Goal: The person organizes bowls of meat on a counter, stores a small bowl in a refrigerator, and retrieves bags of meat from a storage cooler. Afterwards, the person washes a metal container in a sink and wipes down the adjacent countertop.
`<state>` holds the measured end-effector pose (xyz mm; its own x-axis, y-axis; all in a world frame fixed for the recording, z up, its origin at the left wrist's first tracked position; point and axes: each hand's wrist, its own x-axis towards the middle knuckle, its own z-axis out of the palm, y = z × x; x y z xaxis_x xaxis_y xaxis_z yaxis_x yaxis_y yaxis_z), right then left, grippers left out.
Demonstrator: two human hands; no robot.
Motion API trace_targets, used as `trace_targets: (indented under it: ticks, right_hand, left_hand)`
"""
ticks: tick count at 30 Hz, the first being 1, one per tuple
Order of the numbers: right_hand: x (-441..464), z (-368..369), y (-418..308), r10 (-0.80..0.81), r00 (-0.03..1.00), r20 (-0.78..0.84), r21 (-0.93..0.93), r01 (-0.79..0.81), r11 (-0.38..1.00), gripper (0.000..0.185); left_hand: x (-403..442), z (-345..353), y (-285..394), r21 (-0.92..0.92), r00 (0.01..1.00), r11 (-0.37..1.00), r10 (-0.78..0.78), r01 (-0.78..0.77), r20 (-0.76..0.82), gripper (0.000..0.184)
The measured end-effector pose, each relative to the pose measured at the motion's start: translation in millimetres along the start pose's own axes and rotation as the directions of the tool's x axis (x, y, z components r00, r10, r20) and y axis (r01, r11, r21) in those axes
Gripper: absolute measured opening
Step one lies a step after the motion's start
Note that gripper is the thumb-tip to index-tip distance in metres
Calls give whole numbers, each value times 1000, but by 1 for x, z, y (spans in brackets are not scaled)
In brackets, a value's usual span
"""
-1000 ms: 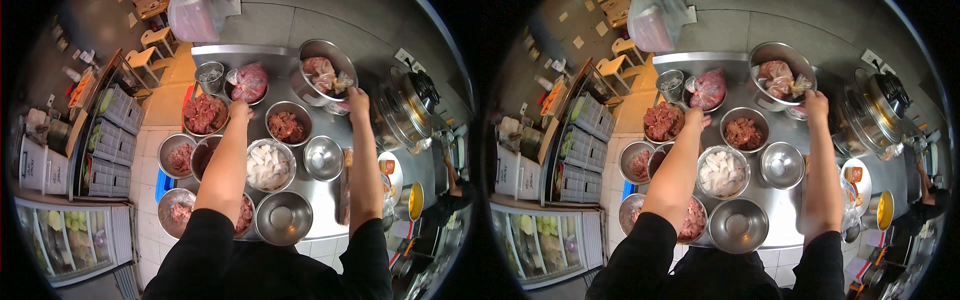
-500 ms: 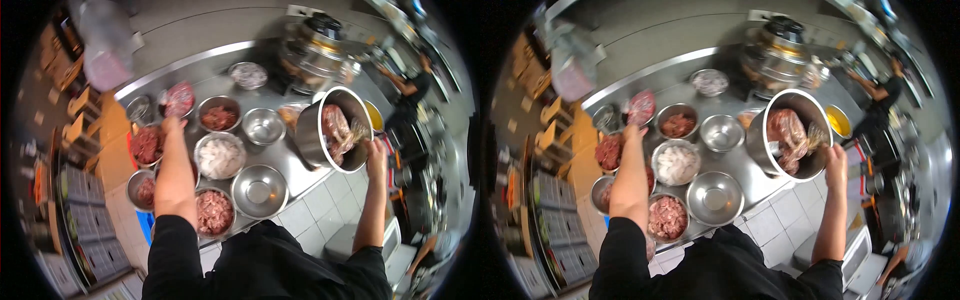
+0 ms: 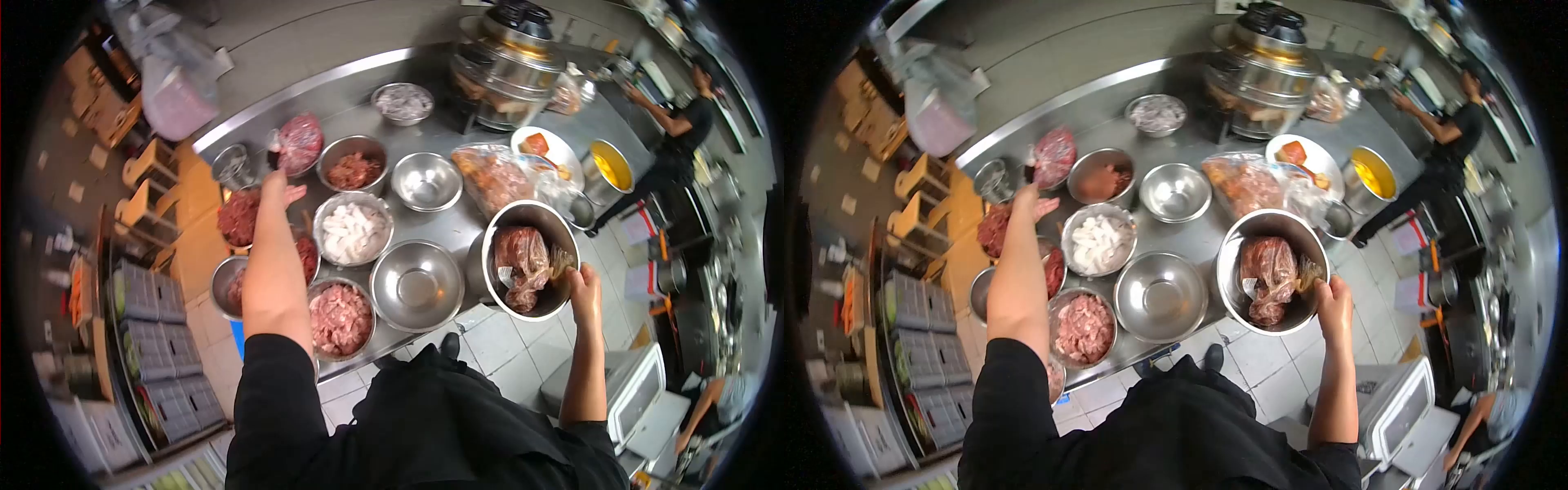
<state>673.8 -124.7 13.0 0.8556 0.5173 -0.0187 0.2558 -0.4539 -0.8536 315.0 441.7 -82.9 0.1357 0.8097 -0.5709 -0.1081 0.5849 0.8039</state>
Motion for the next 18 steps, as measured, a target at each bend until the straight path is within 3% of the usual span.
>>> trace_targets:
  ticks: [3, 4, 6, 11, 13, 14, 15, 17, 18]
  right_hand:
    - [31, 20, 35, -102, 992, 78, -103, 110, 989, 25]
    - [29, 25, 28, -108, 990, 86, -90, 115, 989, 25]
    - [27, 32, 5, -183, 982, 36, -238, 187, 953, 26]
    - [26, 38, -9, -129, 991, 34, -342, 133, 930, 24]
    - [23, 35, -5, -128, 990, 53, -359, 139, 923, 25]
    - [20, 34, -2, -144, 988, 52, -301, 152, 941, 25]
    - [16, 31, -5, -137, 989, 49, -308, 145, 940, 25]
    - [4, 26, -13, -93, 994, 64, -408, 111, 906, 24]
    - [2, 23, -8, -96, 993, 62, -438, 114, 892, 23]
  left_hand:
    - [-13, 2, 1, -3, 999, 1000, 15, -15, -31, 58]
    - [-10, 4, 0, -9, 999, 1000, 11, -11, -42, 57]
    - [-5, 11, 0, 3, 997, 999, 41, -41, -60, 55]
    - [22, 24, 1, 28, 999, 999, 42, -41, -33, 46]
    - [39, 21, -5, -286, 993, 958, 68, -37, 97, 40]
    - [48, 20, -3, -363, 997, 929, -60, 71, 41, 40]
    - [48, 22, -3, -361, 997, 929, -70, 81, 45, 40]
    - [45, 21, -2, -277, 991, 957, 109, -85, 72, 52]
    - [47, 20, 0, -286, 990, 955, 108, -80, 86, 52]
